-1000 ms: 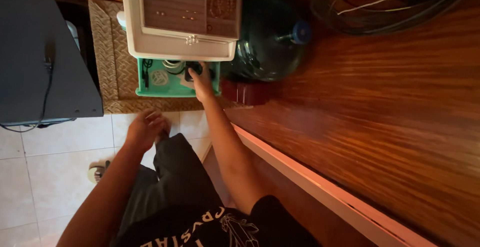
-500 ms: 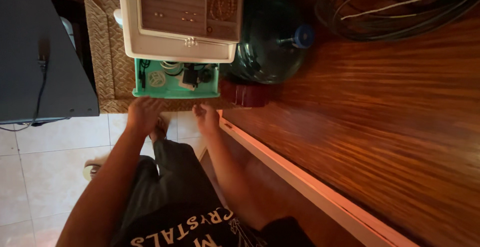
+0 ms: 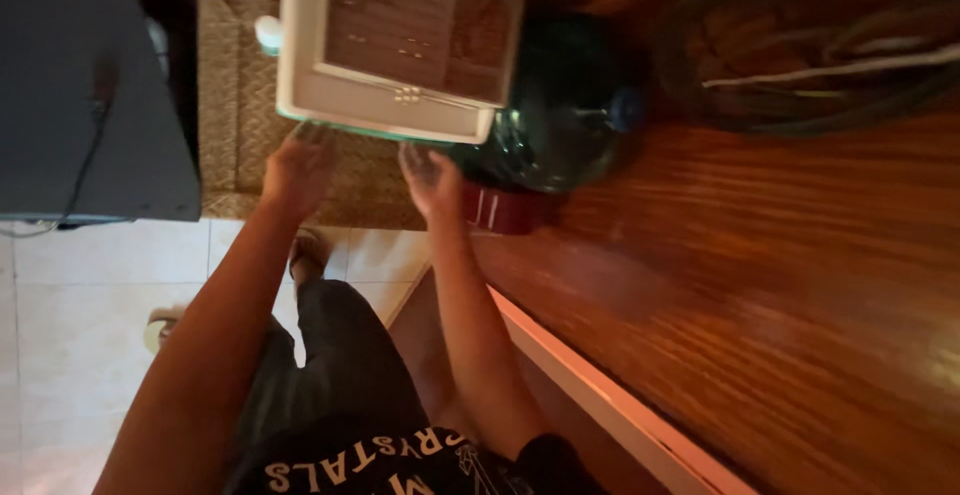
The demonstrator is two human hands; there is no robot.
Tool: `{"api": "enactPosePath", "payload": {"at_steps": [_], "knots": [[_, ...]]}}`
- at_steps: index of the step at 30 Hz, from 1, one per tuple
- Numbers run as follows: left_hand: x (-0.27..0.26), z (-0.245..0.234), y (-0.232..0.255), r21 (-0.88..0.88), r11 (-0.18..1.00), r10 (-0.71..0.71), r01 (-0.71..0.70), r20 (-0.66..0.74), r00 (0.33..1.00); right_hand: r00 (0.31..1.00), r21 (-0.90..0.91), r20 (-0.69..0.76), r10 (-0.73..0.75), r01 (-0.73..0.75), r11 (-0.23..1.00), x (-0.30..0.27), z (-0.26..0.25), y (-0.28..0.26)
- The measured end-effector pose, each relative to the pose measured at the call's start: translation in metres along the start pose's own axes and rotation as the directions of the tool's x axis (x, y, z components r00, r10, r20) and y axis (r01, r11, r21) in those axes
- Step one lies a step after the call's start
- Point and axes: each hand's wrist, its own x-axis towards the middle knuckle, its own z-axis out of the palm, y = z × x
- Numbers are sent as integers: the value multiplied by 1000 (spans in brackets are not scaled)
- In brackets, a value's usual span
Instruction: The person folds a patterned blanket on a bed, then moves to a side table to coil and store several cables in a drawer. The person handles the blanket and multiple cables by hand.
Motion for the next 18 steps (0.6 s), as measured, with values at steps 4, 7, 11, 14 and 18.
{"api": "enactPosePath", "payload": {"at_steps": [4,7,11,14,18], "knots": [[1,-34,-4,-115,985,143,-131,103,984,984,-74,178,11,2,997,5,12,-2],[-23,-72,0,-112,986,125,-126,-21,992,981,-82,192,-7,23,996,-10,12,10],[-91,-141,14,-145,968,176,-206,-197,965,989,-199,91,116,-96,975,-25,-1,67],[-150,-201,35,-259,923,188,-284,-340,921,938,-250,-3,347,-337,908,-33,-22,144],[-222,-274,76,-175,903,270,-392,-478,836,910,-671,-140,389,-377,639,-42,-51,260]]}}
